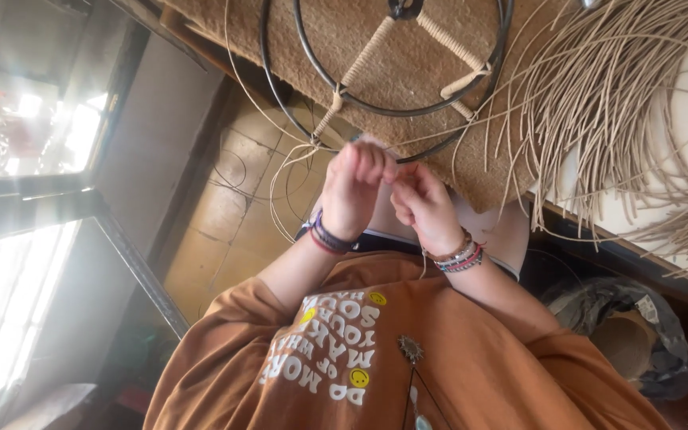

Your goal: Weaving rattan strands around a circular metal frame to create a furniture component, using a glue gun for assembly.

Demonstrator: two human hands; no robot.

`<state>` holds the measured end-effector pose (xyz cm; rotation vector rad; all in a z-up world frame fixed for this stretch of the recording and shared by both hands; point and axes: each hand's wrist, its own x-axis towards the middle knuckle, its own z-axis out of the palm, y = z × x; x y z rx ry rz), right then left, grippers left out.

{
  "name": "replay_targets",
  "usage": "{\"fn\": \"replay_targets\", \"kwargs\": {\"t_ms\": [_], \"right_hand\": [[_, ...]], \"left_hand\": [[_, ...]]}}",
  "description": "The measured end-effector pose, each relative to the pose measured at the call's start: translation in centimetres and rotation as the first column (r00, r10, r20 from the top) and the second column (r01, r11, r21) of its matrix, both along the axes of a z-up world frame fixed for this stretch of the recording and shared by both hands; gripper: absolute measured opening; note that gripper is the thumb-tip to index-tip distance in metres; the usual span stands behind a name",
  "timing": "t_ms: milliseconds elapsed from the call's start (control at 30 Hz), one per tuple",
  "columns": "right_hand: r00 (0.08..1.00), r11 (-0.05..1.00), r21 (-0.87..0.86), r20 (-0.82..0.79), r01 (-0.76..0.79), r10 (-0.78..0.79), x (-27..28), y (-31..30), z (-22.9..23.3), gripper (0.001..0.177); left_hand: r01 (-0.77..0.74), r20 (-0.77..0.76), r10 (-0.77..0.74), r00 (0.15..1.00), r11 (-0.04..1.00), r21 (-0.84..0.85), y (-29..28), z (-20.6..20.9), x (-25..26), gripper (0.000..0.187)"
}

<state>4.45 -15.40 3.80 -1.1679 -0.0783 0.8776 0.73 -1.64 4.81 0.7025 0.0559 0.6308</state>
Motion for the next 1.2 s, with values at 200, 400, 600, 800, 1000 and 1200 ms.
{"fn": "replay_targets", "kwargs": {"t_ms": [200, 400, 600, 800, 1000, 1200], "right_hand": [[0.997, 0.998, -0.009, -0.022, 0.067, -0.067, -0.9, 0.4, -2.1, 0.017], [0.997, 0.998, 0.014, -0.041, 0.06, -0.059, -0.6, 0.4, -3.9, 0.022], [0.997, 0.999, 0.002, -0.065, 0.034, -0.034, 0.0, -0.3, -6.7, 0.022], [0.994, 0.999, 0.01, -0.091, 0.053, -0.051, -0.1, 0.1, -7.9, 0.021], [0.998, 0.996, -0.074, -0.029, 0.051, -0.053, -0.5, -0.3, -7.3, 0.02], [0.914, 0.982, 0.111, -0.362, -0.154, 0.185, 0.2, -0.7, -5.3, 0.022]], "left_hand": [[0.131, 0.041, -0.131, 0.991, 0.81, -0.572, 1.2, 1.4, 1.9, 0.055], [0.131, 0.096, -0.093, 0.991, 0.827, -0.547, 3.4, 0.3, 3.6, 0.053], [0.127, 0.106, -0.082, 0.991, 0.824, -0.553, 3.4, -0.8, 4.3, 0.052], [0.073, 0.108, -0.018, 0.994, 0.846, -0.527, 3.5, -0.5, 3.9, 0.052], [0.062, 0.153, -0.008, 0.988, 0.933, -0.354, 3.1, -0.4, 3.6, 0.054], [0.179, 0.143, -0.228, 0.963, 0.94, 0.29, 1.8, 2.1, -1.9, 0.066]]}}
